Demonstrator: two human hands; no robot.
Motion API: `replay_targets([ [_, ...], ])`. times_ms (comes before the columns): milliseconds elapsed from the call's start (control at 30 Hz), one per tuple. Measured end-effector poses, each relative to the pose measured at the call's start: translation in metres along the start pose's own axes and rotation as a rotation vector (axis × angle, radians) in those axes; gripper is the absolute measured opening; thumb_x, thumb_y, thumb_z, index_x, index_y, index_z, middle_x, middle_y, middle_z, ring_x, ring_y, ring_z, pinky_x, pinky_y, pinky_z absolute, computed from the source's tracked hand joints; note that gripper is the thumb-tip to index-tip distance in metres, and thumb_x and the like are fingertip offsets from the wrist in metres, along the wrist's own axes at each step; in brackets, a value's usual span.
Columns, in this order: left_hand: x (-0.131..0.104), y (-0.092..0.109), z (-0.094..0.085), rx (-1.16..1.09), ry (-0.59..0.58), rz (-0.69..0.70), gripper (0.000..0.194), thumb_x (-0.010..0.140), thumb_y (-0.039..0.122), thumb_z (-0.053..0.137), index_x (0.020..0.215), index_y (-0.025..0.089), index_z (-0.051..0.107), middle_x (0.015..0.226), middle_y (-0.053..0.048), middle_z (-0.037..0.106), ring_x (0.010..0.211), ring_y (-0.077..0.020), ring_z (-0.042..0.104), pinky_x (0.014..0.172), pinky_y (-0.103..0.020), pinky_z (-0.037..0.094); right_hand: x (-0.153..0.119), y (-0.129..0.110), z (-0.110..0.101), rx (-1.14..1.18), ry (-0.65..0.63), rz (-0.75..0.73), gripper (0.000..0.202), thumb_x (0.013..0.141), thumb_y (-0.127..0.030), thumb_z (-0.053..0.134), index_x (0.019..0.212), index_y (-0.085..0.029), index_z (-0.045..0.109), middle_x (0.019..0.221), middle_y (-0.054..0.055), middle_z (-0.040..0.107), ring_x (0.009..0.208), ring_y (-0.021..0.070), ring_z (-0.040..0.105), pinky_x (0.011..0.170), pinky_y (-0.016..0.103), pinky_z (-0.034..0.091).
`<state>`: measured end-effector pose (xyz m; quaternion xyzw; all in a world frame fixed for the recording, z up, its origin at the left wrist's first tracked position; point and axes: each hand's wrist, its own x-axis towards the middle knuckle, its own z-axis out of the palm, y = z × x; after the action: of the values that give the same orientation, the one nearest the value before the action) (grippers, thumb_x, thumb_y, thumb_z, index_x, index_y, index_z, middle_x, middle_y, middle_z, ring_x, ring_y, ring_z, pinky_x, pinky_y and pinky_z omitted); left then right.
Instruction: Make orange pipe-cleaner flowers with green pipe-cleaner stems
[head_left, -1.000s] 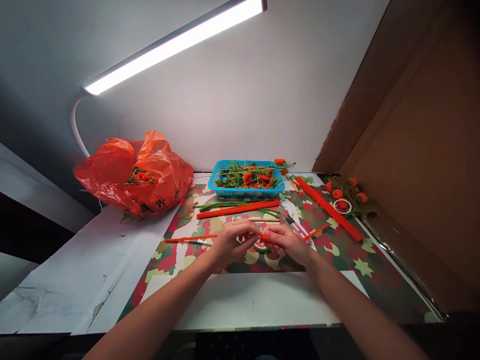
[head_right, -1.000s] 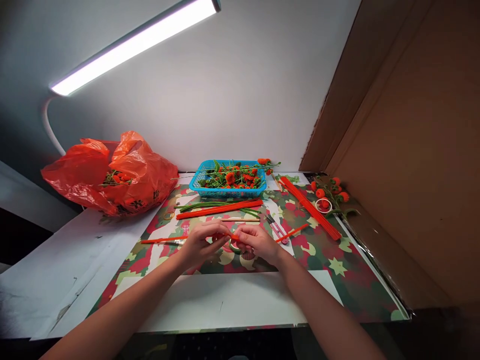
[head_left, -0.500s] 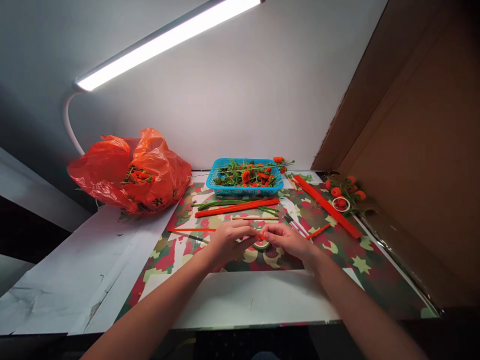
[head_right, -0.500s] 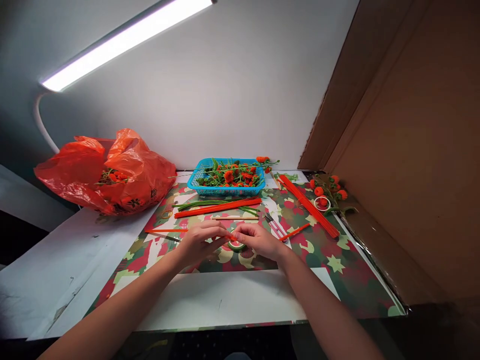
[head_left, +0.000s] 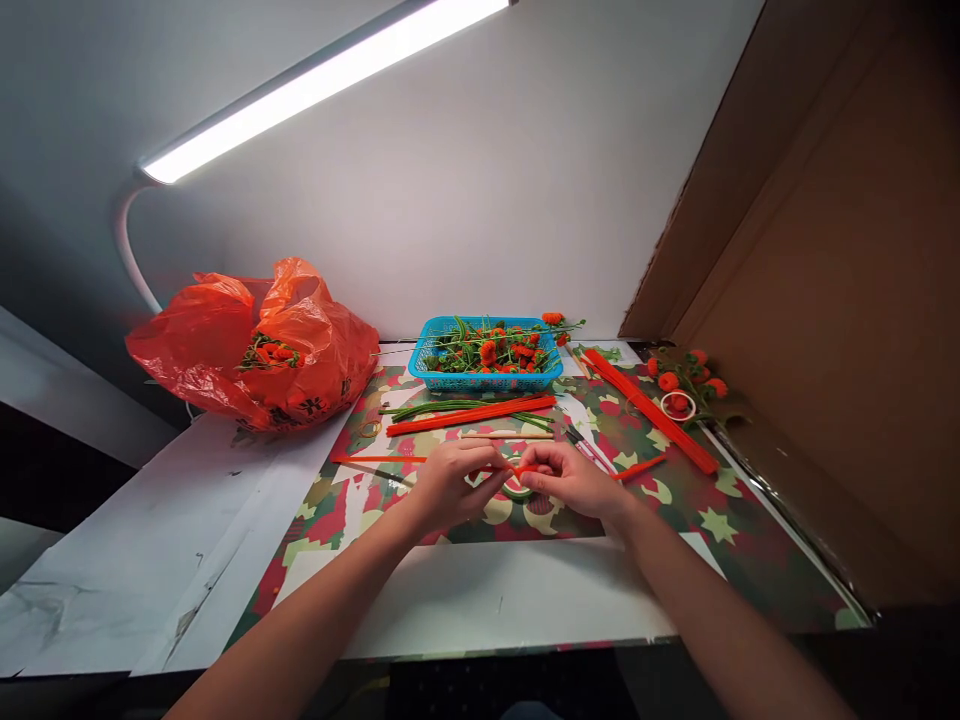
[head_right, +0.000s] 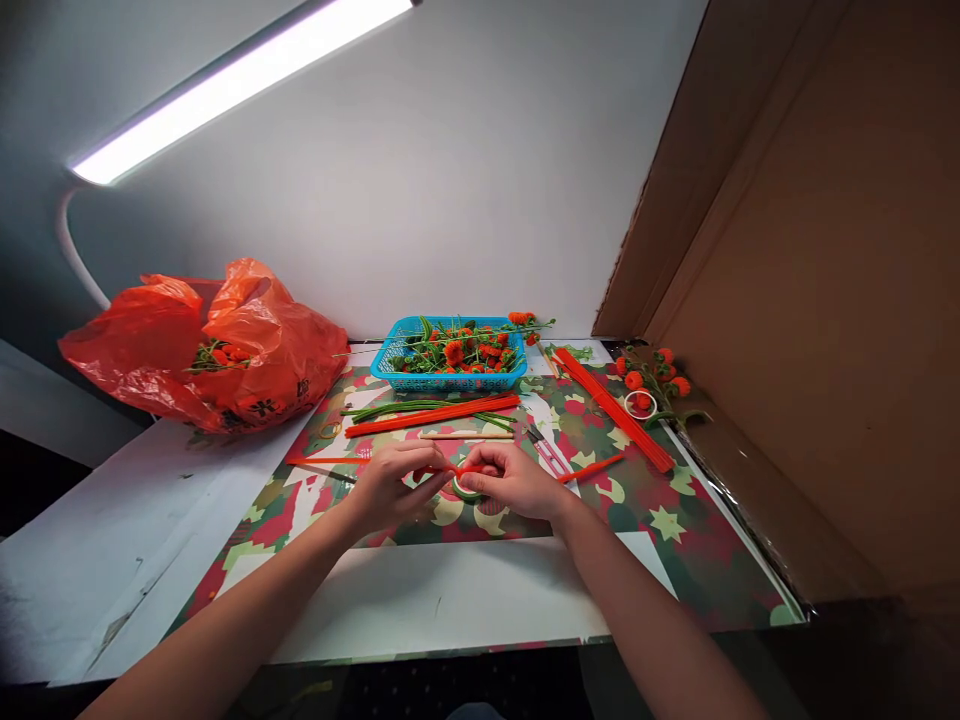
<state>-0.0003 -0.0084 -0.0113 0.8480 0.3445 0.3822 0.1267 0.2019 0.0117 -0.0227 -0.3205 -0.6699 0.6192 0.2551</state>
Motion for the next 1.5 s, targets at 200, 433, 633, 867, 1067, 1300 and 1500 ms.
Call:
replay_targets([
  [200,0.003,0.004,0.000,-0.107,-0.045,-0.256,0.026,0.083,0.028,0.056,0.061,0.015,0.060,0.054,0.001,0.055,0.050,-0.0079,0.042,0.048,-0.019,0.032,-0.001,0.000,0.004,-0.736,0.277,-0.419,0.021,0.091,-0.027,0.049,0.073,-0.019,0.056,0.069,0.003,0.060,0.068,0.0161,0.053,0.061,0.027,0.038],
  [433,0.008,0.005,0.001,-0.495,-0.149,-0.610,0.031,0.080,0.037,0.058,0.059,0.014,0.057,0.054,-0.001,0.061,0.044,-0.0085,0.044,0.041,-0.019,0.031,0.004,0.011,0.005,-1.229,0.451,-0.726,0.027,0.094,-0.019,0.043,0.073,-0.018,0.060,0.061,0.004,0.058,0.060,0.0160,0.049,0.057,0.028,0.031],
  [633,-0.002,0.006,0.009,0.097,0.118,-0.098,0.020,0.086,0.022,0.052,0.068,0.016,0.061,0.058,0.000,0.058,0.052,-0.0092,0.047,0.050,-0.020,0.035,0.003,0.006,0.005,-0.866,0.463,-0.575,0.016,0.092,-0.026,0.051,0.082,-0.020,0.062,0.076,0.004,0.068,0.070,0.0165,0.058,0.064,0.028,0.040],
  [867,-0.008,-0.001,0.013,0.300,0.158,0.073,0.016,0.088,0.019,0.051,0.078,0.018,0.063,0.066,-0.001,0.064,0.057,-0.0105,0.055,0.053,-0.021,0.041,0.001,0.000,0.006,-0.692,0.408,-0.475,0.015,0.090,-0.030,0.054,0.087,-0.021,0.065,0.081,0.005,0.069,0.074,0.0174,0.060,0.069,0.030,0.043],
  [1067,-0.005,-0.004,0.008,0.271,0.109,0.071,0.020,0.092,0.025,0.048,0.080,0.018,0.063,0.069,-0.001,0.064,0.061,-0.0109,0.057,0.056,-0.020,0.044,0.000,-0.007,0.004,-0.485,0.324,-0.314,0.033,0.091,-0.042,0.049,0.072,-0.019,0.062,0.066,0.002,0.059,0.063,0.0143,0.051,0.059,0.026,0.038],
  [1300,-0.002,-0.005,0.003,0.063,0.236,-0.124,0.012,0.090,0.021,0.050,0.085,0.017,0.061,0.072,-0.002,0.061,0.059,-0.0095,0.052,0.054,-0.020,0.043,-0.001,-0.005,-0.003,-0.297,0.280,-0.234,0.031,0.092,-0.044,0.047,0.080,-0.019,0.061,0.075,0.002,0.058,0.068,0.0142,0.050,0.061,0.025,0.038],
  [1500,0.002,0.000,0.005,-0.338,0.198,-0.414,0.017,0.087,0.030,0.054,0.091,0.015,0.062,0.076,-0.003,0.063,0.059,-0.0094,0.053,0.050,-0.018,0.043,-0.001,-0.003,0.001,-0.355,0.252,-0.233,0.028,0.093,-0.041,0.043,0.089,-0.020,0.062,0.082,0.002,0.061,0.075,0.0160,0.053,0.066,0.026,0.041],
])
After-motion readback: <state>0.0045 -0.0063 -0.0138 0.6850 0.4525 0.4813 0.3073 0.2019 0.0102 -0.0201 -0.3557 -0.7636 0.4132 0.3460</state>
